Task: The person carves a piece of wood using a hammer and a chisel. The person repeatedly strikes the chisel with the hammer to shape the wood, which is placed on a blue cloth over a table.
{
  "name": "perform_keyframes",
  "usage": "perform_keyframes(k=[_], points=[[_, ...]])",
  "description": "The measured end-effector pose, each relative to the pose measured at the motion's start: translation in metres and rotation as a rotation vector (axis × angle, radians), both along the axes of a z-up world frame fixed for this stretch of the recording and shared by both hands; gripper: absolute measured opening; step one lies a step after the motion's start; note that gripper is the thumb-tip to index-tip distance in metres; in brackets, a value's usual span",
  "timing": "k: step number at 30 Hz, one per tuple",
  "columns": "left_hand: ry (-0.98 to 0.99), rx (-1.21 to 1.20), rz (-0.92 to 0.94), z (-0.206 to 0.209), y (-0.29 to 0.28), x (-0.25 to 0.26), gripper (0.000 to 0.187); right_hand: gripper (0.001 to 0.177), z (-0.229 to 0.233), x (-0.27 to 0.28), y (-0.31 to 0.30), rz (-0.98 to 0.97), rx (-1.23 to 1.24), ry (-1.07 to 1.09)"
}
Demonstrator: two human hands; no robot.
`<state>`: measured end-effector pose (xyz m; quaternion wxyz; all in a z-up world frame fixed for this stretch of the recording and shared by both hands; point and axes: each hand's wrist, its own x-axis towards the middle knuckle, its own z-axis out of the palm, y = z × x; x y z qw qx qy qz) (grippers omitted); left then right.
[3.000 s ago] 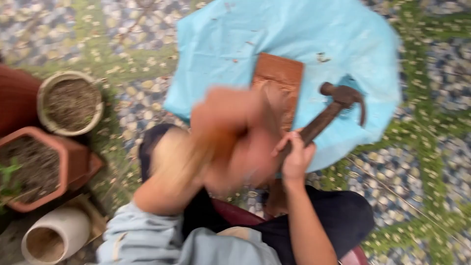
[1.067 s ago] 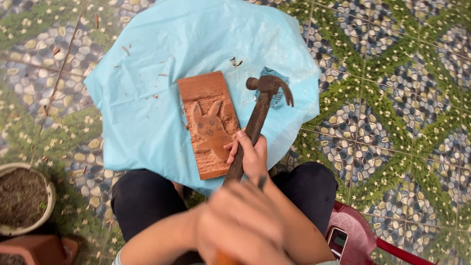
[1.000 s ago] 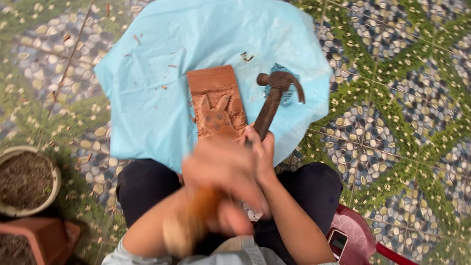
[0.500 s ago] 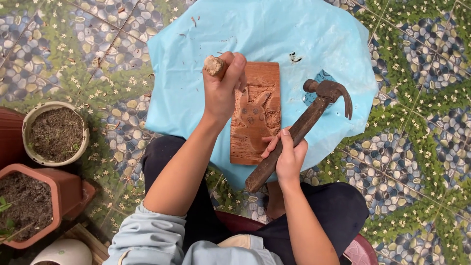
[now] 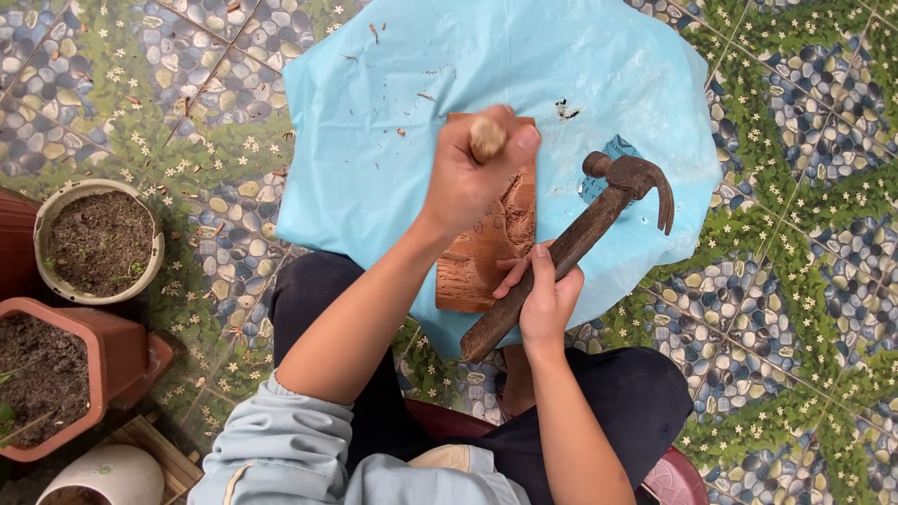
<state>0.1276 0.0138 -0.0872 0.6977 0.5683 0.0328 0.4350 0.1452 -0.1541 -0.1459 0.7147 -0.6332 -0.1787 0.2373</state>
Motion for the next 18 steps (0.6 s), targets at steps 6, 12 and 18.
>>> perform_keyframes(k=[6, 12, 18], points=[[0.041, -0.103, -0.008, -0.008, 0.017, -0.005, 0.016, 0.025, -0.002, 0.001, 0.000, -0.016, -0.012, 0.014], [0.050, 0.057, -0.036, 0.000, -0.004, 0.005, 0.033, 0.025, -0.001, 0.001, 0.001, 0.002, -0.007, 0.026], [0.435, 0.537, 0.143, -0.030, -0.042, 0.017, 0.051, 0.055, -0.005, 0.007, -0.006, -0.039, -0.049, 0.053]])
